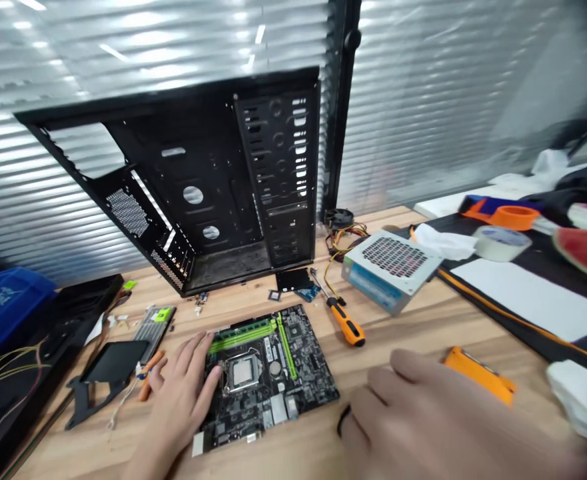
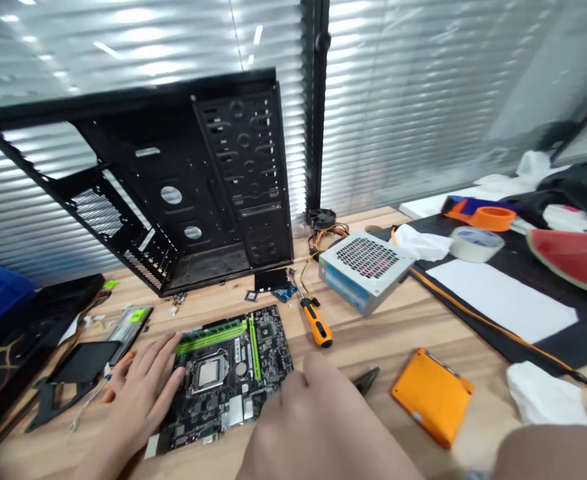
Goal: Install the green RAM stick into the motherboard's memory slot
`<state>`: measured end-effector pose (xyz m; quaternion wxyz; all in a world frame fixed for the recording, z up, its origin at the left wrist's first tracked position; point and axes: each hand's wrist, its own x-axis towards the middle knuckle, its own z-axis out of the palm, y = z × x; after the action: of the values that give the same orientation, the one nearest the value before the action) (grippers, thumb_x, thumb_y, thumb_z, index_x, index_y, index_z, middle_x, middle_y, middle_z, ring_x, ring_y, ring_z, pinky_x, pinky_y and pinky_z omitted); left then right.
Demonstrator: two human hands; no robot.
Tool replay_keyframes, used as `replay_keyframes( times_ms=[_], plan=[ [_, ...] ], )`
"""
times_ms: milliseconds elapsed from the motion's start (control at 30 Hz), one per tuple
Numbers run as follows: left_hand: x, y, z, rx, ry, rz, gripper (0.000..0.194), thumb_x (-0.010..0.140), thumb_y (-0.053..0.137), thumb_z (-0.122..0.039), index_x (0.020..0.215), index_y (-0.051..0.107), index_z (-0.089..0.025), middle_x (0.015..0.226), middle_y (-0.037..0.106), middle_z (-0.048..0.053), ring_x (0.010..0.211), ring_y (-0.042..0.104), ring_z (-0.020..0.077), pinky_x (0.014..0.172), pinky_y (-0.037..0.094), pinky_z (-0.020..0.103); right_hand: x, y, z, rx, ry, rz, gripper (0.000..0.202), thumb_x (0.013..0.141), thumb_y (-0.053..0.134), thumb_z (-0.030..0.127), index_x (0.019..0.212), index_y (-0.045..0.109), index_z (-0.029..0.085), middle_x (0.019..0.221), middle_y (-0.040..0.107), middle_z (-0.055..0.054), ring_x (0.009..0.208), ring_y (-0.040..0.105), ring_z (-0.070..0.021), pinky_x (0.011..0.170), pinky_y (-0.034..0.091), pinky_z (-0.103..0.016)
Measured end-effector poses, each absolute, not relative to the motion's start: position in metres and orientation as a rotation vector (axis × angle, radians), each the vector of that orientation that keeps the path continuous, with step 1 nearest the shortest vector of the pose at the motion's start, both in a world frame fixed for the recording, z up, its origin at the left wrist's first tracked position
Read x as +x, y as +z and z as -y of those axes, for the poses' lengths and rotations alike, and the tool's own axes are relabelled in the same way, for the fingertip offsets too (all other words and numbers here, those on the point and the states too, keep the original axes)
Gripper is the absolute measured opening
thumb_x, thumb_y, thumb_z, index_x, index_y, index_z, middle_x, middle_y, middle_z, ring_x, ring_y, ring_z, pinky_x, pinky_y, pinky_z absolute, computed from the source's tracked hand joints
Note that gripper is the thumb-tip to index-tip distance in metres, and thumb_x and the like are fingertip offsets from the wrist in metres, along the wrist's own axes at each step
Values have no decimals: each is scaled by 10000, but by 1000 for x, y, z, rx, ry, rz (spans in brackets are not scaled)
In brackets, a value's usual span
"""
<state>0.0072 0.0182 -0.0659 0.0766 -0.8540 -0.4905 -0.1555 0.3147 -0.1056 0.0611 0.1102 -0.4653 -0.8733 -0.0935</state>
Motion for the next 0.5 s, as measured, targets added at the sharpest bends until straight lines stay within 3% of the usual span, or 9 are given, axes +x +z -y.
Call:
replay_keyframes(
  times_ms=[200, 333, 500],
  plan=[
    [9, -66, -18, -2492, -516, 1524, 456, 947, 353, -390, 1378, 443, -270, 1353, 546, 110, 1231, 487, 296, 1007, 250, 512, 310, 63, 82, -1699, 78, 2771, 164, 734, 699, 319, 652, 682, 177, 604, 668, -94, 543, 631, -222, 529, 401, -315],
    [8, -68, -20, -2499, -512, 1633, 466, 949, 332, -403, 1360, 477, -239, 1316, 575, 125, 1214, 500, 288, 1028, 248, 519, 305, 63, 72, -1811, 253, 2755, 236, 887, 535, 313, 859, 709, 156, 817, 718, -143, 759, 701, -265, 624, 491, -344],
    [5, -73, -25, -2492, -550, 1653, 482, 950, 306, -427, 1345, 481, -214, 1270, 609, 121, 1207, 514, 299, 1018, 272, 525, 302, 44, 57, -1641, 314, 2767, 272, 900, 474, 269, 959, 704, 137, 952, 721, -149, 893, 694, -291, 702, 528, -387]
  ],
)
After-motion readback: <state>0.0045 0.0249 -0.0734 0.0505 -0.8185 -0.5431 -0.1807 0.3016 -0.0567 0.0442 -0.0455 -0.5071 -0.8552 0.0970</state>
